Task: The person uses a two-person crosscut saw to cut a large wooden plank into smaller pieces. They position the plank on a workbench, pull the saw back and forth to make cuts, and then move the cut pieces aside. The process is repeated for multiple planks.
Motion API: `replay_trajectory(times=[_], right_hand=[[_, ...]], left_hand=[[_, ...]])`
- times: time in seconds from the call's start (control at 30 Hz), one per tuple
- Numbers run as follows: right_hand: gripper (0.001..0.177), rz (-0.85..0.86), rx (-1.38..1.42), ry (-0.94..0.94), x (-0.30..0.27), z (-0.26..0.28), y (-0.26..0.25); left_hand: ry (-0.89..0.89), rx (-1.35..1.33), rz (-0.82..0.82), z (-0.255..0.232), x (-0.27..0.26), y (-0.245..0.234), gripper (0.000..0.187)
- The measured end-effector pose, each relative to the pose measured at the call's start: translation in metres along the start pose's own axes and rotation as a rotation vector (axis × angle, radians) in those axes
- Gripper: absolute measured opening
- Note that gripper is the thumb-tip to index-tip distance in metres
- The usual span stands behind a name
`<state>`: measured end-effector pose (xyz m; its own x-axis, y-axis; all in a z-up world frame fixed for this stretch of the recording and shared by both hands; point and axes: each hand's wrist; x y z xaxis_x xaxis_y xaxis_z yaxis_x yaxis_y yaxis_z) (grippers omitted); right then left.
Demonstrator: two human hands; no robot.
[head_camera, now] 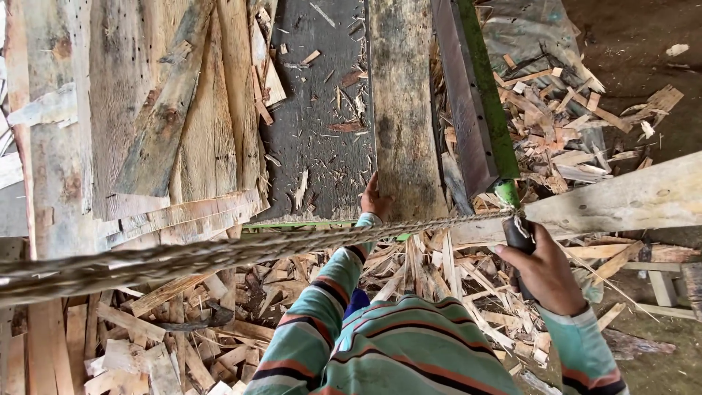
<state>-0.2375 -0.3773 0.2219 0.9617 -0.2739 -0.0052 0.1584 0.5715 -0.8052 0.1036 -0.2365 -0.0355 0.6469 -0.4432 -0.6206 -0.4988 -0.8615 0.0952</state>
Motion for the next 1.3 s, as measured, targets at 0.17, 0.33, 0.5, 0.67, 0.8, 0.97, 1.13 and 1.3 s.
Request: replay_trajectory(times=[0.17,0.33,0.5,0.67,0.8,0.97,1.13,1.3], right_hand=[[0.056,-0.189,-0.113,-0.103,-0.002,-0.009,0.034],[0.062,-0.141,-0.092,-0.063,-0.004,-0.009,0.023],[0.049,-0.117,0.188,0.054,-0.009,0.016,0.012],[0.053,-0.341,0.163,0.215,-0.017,-0.125,0.209],[0.055,-0.193,0.281,0.474,-0.001,-0.102,0.195],[0.056,-0.155,0.293,0.426,-0.002,-0.088,0.134],[0.045,-0.054,-0.033,0.172,-0.005,-0.06,0.086],[0.028,-0.062,-0.154,-0.171,-0.006,-0.06,0.07]], left_hand=[[-0.057,0.005,-0.052,-0.031,-0.03,0.016,0.091],[-0.052,-0.128,0.001,-0.012,-0.005,0.016,0.086],[-0.044,-0.168,0.044,-0.002,-0.017,0.005,0.09],[0.041,0.27,-0.084,-0.022,-0.016,0.019,0.086],[0.031,0.038,-0.041,0.011,0.012,0.018,0.089],[-0.08,-0.492,0.188,-0.02,-0.002,0.017,0.082],[-0.039,-0.259,0.1,-0.05,-0.03,0.018,0.089],[-0.087,-0.12,0.002,-0.071,0.001,0.028,0.087]])
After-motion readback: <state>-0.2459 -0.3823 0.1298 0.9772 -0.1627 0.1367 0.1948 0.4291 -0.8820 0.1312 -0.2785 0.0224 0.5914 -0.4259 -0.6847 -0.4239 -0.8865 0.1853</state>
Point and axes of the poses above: each hand's wrist, its own x-axis towards the middle knuckle, its own y-axis out of the palm, z = x × y, and after that the axes turned 14 degrees about -y, right-handed
